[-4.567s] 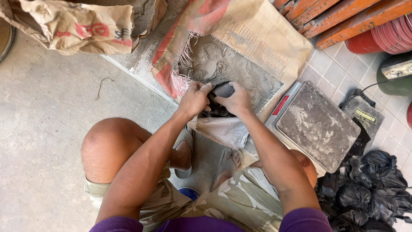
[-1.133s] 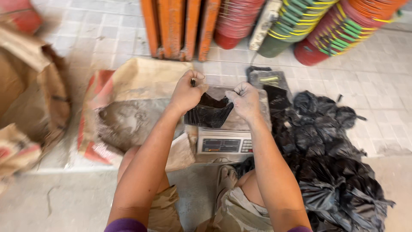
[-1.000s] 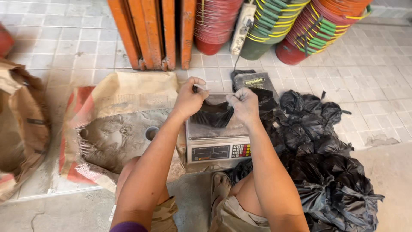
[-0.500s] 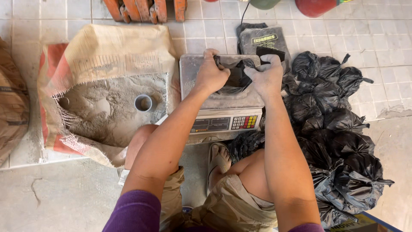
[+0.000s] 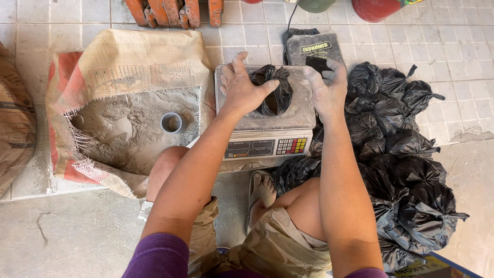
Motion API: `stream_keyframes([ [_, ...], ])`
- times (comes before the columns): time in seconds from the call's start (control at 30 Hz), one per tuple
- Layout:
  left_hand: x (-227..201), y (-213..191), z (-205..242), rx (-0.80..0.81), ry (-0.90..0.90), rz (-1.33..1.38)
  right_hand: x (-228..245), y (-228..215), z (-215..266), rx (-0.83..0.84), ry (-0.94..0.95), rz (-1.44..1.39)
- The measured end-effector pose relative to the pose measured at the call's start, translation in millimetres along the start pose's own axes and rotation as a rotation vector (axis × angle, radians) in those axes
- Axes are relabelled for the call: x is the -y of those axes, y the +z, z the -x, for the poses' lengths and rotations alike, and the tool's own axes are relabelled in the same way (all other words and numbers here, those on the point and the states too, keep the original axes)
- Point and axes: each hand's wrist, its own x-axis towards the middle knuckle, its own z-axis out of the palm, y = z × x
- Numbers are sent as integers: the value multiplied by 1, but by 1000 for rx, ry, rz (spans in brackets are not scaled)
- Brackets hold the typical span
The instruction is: The person scoops a grey granular material from a large sack into a black plastic bag using a metal cup. They place the bag on a digital scale to weigh it, then tie the bag closed and set it aside. This process is repeated multiple times.
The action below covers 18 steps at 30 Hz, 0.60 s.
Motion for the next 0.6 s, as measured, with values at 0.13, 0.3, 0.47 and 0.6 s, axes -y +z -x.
stream_keyframes([
  [0.13, 11, -9, 5, 40, 81, 110, -18, 5, -5, -4, -57, 28],
  [0.3, 9, -21, 15, 83, 89, 136, -27, 8, -9, 9, -25, 65],
  [0.47, 11, -23, 15, 114, 79, 173, -29, 9, -7, 60, -45, 119],
  [0.6, 21, -11, 1, 151, 55, 113, -6, 12, 12, 197, -36, 236],
])
